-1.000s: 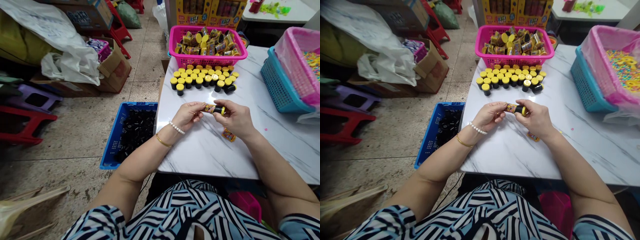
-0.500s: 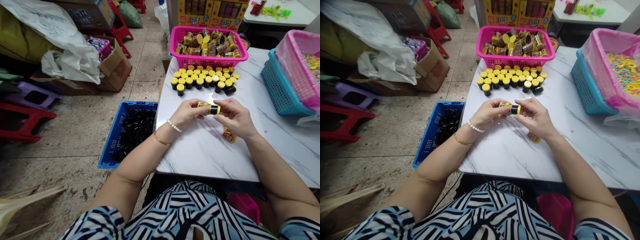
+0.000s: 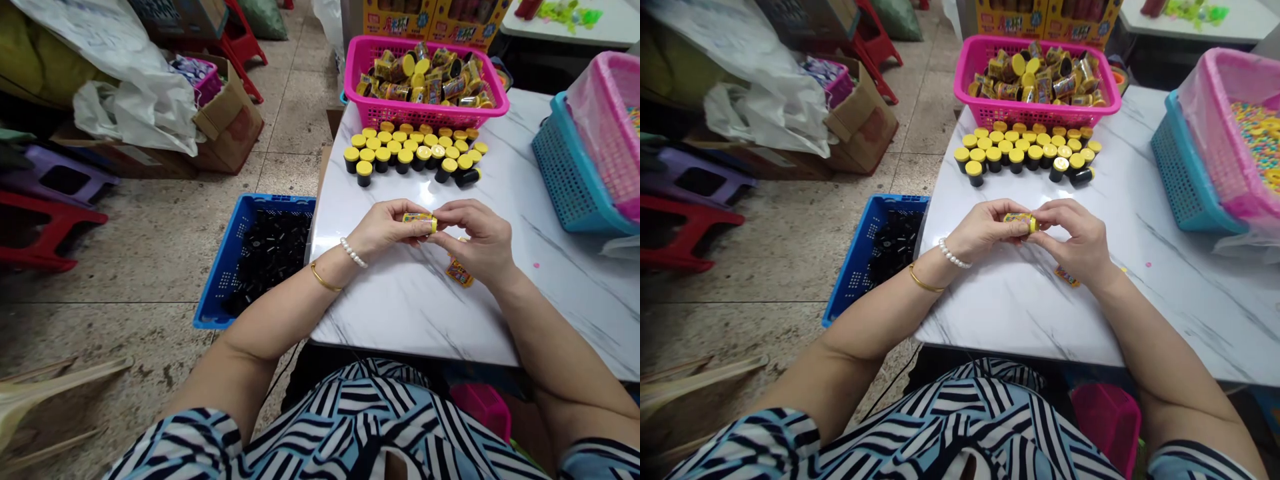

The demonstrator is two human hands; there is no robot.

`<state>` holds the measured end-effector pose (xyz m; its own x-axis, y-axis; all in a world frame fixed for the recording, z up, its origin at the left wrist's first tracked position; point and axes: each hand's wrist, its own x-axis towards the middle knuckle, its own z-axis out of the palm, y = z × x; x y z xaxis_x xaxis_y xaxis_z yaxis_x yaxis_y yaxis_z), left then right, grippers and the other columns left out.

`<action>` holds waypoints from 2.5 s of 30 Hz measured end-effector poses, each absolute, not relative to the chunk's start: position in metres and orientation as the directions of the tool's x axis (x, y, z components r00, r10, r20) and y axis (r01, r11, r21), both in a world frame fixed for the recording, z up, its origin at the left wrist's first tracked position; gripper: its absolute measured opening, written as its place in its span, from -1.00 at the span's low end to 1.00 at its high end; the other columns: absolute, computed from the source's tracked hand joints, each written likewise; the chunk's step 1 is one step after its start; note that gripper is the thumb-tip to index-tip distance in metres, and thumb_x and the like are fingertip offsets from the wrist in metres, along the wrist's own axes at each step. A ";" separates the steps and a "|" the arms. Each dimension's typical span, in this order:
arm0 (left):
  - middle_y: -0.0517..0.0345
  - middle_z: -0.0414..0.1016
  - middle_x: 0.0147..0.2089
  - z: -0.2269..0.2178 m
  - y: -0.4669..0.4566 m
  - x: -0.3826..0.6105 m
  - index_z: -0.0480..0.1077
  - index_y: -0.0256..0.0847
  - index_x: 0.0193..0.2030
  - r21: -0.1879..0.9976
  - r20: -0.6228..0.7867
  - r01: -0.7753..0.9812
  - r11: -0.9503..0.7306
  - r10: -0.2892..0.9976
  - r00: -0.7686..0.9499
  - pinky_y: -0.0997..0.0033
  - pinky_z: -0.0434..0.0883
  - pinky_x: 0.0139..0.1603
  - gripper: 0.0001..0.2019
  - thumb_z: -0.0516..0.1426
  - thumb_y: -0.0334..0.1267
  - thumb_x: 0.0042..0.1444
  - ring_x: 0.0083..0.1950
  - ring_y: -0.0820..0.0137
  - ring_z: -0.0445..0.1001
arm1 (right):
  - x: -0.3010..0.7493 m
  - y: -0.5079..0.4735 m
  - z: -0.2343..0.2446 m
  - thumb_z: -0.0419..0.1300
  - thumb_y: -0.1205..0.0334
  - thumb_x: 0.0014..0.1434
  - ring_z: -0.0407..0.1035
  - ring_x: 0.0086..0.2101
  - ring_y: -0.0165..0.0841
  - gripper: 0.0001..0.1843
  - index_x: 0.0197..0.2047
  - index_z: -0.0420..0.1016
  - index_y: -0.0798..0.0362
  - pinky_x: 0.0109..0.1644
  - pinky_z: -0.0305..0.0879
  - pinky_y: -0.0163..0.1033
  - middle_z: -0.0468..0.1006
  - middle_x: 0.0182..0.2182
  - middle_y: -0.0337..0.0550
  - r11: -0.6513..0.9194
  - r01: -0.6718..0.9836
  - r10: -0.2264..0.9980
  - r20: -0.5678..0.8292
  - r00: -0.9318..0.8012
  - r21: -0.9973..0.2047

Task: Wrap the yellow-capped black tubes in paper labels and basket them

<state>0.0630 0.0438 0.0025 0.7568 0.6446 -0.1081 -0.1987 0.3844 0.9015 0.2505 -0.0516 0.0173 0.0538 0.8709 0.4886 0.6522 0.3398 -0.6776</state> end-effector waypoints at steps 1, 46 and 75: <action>0.05 0.66 -0.25 0.003 0.044 0.063 0.58 -0.34 -0.14 0.909 -0.098 -0.198 0.368 0.648 0.756 0.41 0.53 -0.28 -0.52 0.54 -0.10 -0.11 -0.37 0.46 0.58 | 0.249 -0.051 0.015 0.51 0.14 0.11 0.62 -0.19 -0.25 -0.76 -0.13 0.68 -0.10 -0.04 0.64 -0.07 0.70 -0.14 -0.15 0.336 0.652 0.868 0.492 0.065 -0.680; 0.19 0.44 -0.60 0.006 0.045 0.067 0.47 -0.33 -0.36 0.767 -0.327 -0.168 0.619 0.602 0.729 0.61 0.08 -0.73 -0.43 0.30 0.27 0.15 -0.70 0.62 0.27 | 0.230 -0.045 0.000 0.50 0.09 0.09 0.57 -0.25 -0.35 -0.79 -0.22 0.63 -0.12 -0.16 0.76 -0.04 0.44 -0.12 -0.23 0.290 0.327 0.923 0.353 0.151 -0.900; 0.02 0.57 -0.21 -0.022 0.004 0.097 0.67 -0.13 -0.07 0.785 0.292 0.153 -0.600 0.577 0.763 0.30 0.33 -0.11 -0.82 0.27 -0.17 0.28 -0.23 0.31 0.45 | 0.350 0.053 0.013 0.31 0.03 0.19 0.51 -0.27 -0.17 -0.71 -0.15 0.69 0.04 0.01 0.42 0.00 0.66 -0.33 -0.08 -0.270 0.910 0.833 0.398 0.384 -0.313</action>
<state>0.0972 0.0044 -0.0223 0.7627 0.5770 0.2922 0.1533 -0.6002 0.7850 0.3505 0.0529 0.0128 0.3841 0.8333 0.3975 0.9104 -0.2702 -0.3133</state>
